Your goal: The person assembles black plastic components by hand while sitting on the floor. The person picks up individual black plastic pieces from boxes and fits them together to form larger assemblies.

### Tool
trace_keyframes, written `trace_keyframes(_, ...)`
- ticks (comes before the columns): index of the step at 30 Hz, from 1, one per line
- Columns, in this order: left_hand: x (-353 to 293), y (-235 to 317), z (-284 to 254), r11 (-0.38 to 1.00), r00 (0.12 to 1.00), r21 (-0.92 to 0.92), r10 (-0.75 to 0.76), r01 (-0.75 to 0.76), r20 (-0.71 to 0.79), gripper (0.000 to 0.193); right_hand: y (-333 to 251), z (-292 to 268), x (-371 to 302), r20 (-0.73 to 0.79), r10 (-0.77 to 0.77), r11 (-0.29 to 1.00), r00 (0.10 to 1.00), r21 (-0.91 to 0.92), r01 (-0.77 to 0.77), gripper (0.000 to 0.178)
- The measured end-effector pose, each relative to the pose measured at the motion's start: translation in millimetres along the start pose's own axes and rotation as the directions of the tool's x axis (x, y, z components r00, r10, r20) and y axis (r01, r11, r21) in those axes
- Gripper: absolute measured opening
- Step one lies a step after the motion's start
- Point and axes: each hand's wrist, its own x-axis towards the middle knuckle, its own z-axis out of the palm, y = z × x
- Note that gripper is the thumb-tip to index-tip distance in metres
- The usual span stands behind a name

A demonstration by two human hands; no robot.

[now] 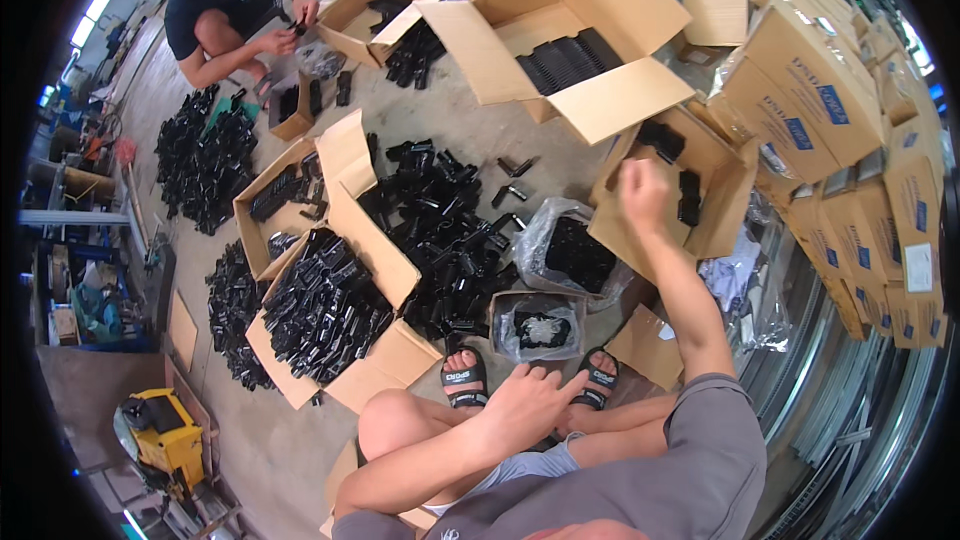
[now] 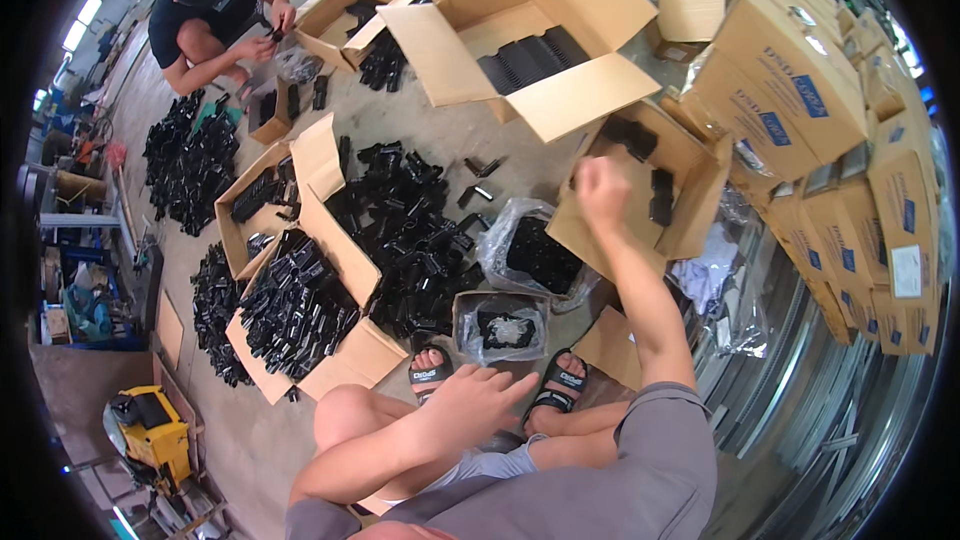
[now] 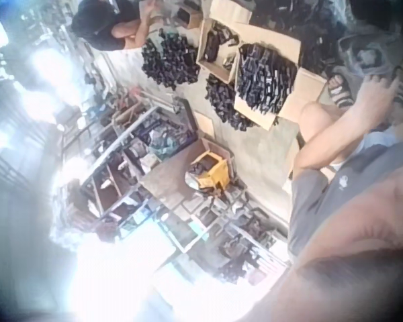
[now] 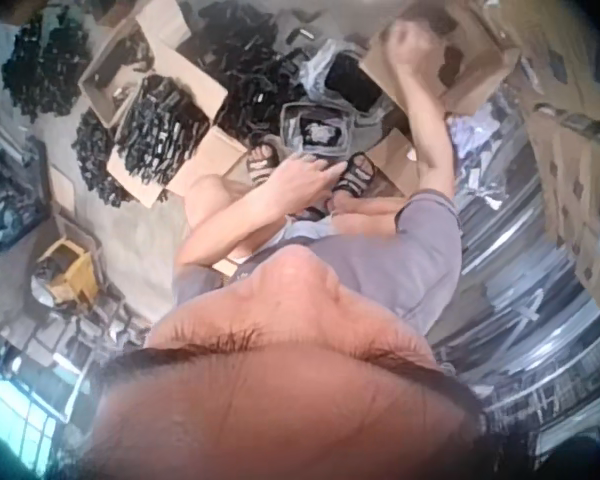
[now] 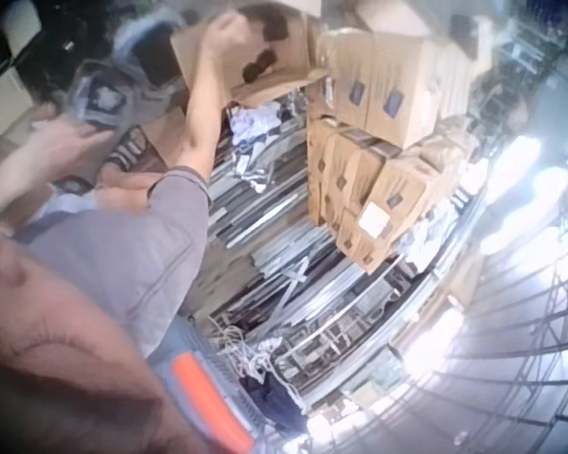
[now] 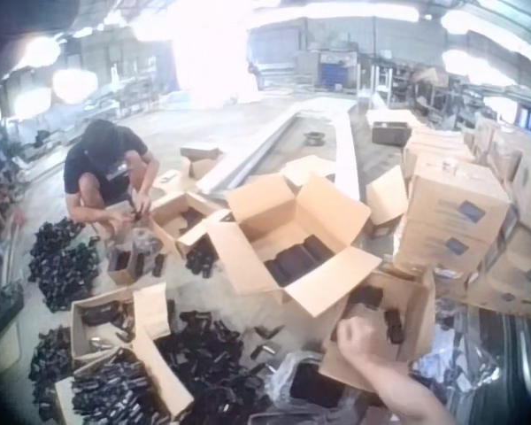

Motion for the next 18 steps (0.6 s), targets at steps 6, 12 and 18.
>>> trace_keyframes(6, 13, -8, 7, 0.997, 1.000, 0.069, -0.017, 0.019, -0.024, 0.071, -91, 115, -50, 0.522, -0.385, 0.918, 0.761, 0.128, 0.376, 0.026)
trace_keyframes(12, 15, -14, 1, 0.997, 0.999, 0.061, -0.036, 0.037, -0.018, 0.070, -48, 210, -48, 0.761, -0.015, 0.874, 0.649, -0.305, 0.378, 0.051)
trace_keyframes(18, 5, -14, -12, 0.999, 0.999, -0.004, -0.050, 0.050, 0.001, 0.067, -56, 199, -50, 0.851, 0.118, 0.869, 0.512, -0.338, 0.362, 0.044)
